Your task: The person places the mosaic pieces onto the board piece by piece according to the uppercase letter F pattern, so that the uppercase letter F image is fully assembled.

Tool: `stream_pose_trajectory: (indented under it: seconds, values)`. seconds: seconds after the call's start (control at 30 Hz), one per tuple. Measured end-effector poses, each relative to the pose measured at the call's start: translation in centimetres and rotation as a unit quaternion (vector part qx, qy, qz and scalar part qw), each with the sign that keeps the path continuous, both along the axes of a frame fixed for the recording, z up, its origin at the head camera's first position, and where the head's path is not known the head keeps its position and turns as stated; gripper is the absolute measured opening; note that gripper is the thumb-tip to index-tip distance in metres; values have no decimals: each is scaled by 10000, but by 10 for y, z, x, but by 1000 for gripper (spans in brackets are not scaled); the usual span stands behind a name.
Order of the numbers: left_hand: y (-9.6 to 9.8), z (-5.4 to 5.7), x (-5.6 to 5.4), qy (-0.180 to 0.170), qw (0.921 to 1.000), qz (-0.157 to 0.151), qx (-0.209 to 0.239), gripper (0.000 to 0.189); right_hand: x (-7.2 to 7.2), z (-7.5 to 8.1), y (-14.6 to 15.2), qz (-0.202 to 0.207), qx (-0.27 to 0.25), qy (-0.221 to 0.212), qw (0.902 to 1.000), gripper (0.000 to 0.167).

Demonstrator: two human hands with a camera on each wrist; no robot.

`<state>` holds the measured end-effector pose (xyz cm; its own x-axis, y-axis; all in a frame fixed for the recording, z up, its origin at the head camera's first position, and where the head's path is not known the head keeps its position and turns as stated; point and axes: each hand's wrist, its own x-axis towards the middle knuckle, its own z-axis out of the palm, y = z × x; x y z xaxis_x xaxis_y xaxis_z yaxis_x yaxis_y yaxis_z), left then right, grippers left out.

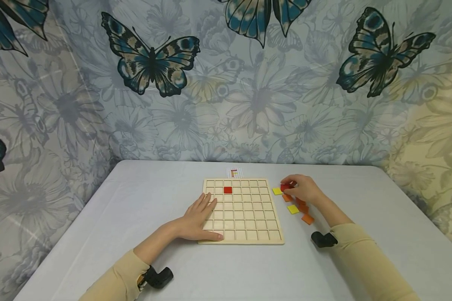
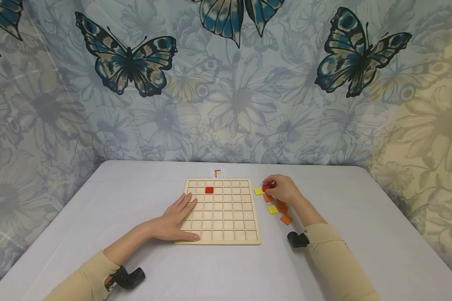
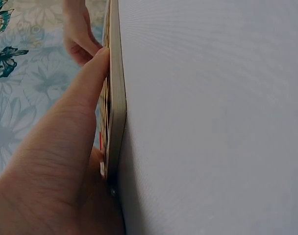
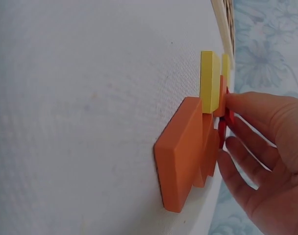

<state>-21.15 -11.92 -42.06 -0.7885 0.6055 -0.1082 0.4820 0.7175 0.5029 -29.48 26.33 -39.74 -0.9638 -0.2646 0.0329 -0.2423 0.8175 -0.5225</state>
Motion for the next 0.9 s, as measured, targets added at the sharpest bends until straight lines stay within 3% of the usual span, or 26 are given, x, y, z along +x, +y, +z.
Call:
stream_pose_trajectory:
  seconds: [0.57,0.73,0.9]
  values:
    - [0,-1,-1,6,10000,4,-9,111,-1,-2,-1,-15,165,518,9985,30]
    - [0,-1,-2,3,10000,10,-39,112,0,-3,-5,-103,-133,432,9989,31]
    - [-1,-1,-1,-36,10000,17,-53,113,0,-2,-15,63,-483,314,9983,34]
